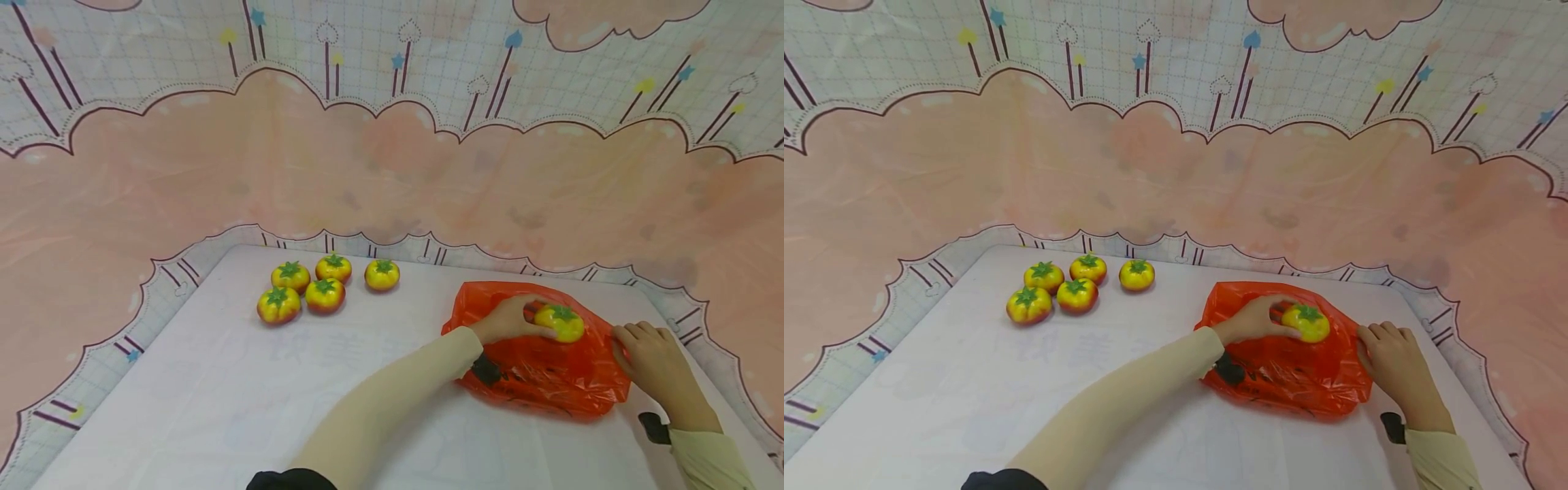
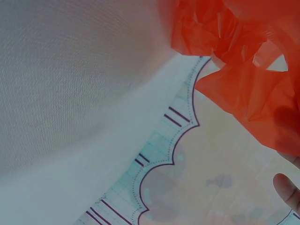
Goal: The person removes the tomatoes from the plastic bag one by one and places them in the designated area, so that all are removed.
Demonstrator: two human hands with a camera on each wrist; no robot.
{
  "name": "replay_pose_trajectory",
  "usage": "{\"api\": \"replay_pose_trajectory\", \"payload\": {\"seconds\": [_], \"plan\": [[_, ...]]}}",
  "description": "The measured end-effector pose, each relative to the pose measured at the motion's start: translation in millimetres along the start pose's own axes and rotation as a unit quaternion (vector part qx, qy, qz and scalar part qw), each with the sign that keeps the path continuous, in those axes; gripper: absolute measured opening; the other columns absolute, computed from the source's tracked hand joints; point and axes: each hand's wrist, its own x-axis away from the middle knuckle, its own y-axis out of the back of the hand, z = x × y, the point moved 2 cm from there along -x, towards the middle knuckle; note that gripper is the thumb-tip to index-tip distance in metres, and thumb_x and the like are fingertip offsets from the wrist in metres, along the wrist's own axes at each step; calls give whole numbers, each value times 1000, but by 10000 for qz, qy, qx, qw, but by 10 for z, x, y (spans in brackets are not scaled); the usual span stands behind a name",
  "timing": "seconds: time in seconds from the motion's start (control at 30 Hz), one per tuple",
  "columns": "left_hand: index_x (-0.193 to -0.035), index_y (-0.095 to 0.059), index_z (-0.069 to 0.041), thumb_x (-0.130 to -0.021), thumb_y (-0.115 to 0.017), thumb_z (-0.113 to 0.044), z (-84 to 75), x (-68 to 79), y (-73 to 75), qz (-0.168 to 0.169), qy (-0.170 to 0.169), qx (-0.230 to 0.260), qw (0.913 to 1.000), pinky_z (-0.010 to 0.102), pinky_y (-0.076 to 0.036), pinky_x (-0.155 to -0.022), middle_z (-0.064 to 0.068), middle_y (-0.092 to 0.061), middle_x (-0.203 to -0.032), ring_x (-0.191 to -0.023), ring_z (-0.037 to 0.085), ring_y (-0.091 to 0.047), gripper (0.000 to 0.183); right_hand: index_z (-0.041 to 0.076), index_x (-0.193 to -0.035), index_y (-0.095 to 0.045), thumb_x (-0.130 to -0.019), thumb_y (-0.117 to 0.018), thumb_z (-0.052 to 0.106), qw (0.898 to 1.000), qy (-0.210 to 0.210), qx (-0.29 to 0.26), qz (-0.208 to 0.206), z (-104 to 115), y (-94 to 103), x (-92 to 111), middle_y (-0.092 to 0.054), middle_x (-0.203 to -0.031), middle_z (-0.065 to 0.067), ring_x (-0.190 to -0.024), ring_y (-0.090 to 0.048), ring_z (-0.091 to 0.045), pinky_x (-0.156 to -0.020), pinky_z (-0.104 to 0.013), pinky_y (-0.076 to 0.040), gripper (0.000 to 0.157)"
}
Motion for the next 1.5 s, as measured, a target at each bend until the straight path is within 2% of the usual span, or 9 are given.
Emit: {"api": "replay_pose_trajectory", "payload": {"seconds": [0.17, 0.2, 0.6, 0.7, 0.93, 1.03, 1.2, 1.5], "plan": [[-129, -53, -23, -77, -76, -35, -54, 67, 81, 81, -96, -150, 9998, 14, -49, -83, -6, -57, -128, -102, 3, -55, 58, 0, -86, -64, -71, -78, 11, 9999, 66, 15, -82, 5, 4, -8, -66, -76, -17, -76, -57, -34, -65, -53, -47, 23], [-129, -52, -23, -77, -76, -35, -63, 80, 99, 101, -107, -174, 9997, 14, -49, -83, -6, -56, -128, -102, 3, -55, 58, -1, -85, -64, -61, -80, 1, 9999, 67, 29, -96, 8, 8, -12, -66, -76, -17, -75, -57, -35, -65, -53, -47, 30], [-132, -50, -23, -78, -75, -36, -166, 255, 335, 236, -476, -185, 9984, 13, -48, -87, -6, -56, -128, -107, 3, -55, 60, -1, -87, -64, -62, -77, 1, 10000, -25, 44, 9, 21, 17, -26, -66, -78, -18, -78, -56, -35, -68, -53, -46, 28], [-132, -50, -23, -78, -75, -35, -167, 313, 401, 221, -539, -168, 9982, 13, -48, -87, -5, -55, -129, -108, 3, -55, 61, -1, -87, -64, -63, -78, 1, 10000, -43, 35, 29, 17, 18, -20, -67, -78, -18, -79, -57, -36, -68, -54, -47, 28], [-133, -50, -20, -78, -76, -28, -144, 452, 591, 129, -640, 218, 9976, 16, -49, -89, 0, -55, -129, -107, 6, -57, 61, -1, -87, -64, -62, -78, 1, 10000, 18, 11, -24, 9, 25, -24, -67, -77, -18, -78, -57, -36, -67, -53, -47, 29], [-133, -49, -20, -78, -76, -28, -131, 513, 691, 29, -678, 180, 9975, 15, -49, -90, 1, -55, -129, -109, 8, -57, 61, -1, -86, -64, -61, -78, 0, 9999, 64, -5, -84, -1, 31, -31, -66, -76, -17, -77, -57, -36, -66, -53, -46, 29], [-135, -47, -22, -79, -75, -29, -78, 607, 846, -129, -624, 63, 9979, 18, -48, -94, 2, -54, -131, -115, 12, -56, 63, 0, -85, -64, -61, -79, 0, 10000, 64, 15, -59, -11, 33, -36, -66, -75, -17, -76, -56, -36, -65, -53, -46, 28], [-139, -43, -28, -83, -72, -26, 101, 816, 1086, -335, -279, 462, 9980, 33, -48, -100, 0, -49, -139, -121, 20, -52, 64, 0, -85, -64, -62, -79, 0, 10000, 34, 44, -15, 12, 25, -33, -65, -75, -17, -76, -56, -36, -65, -53, -46, 28]]}}
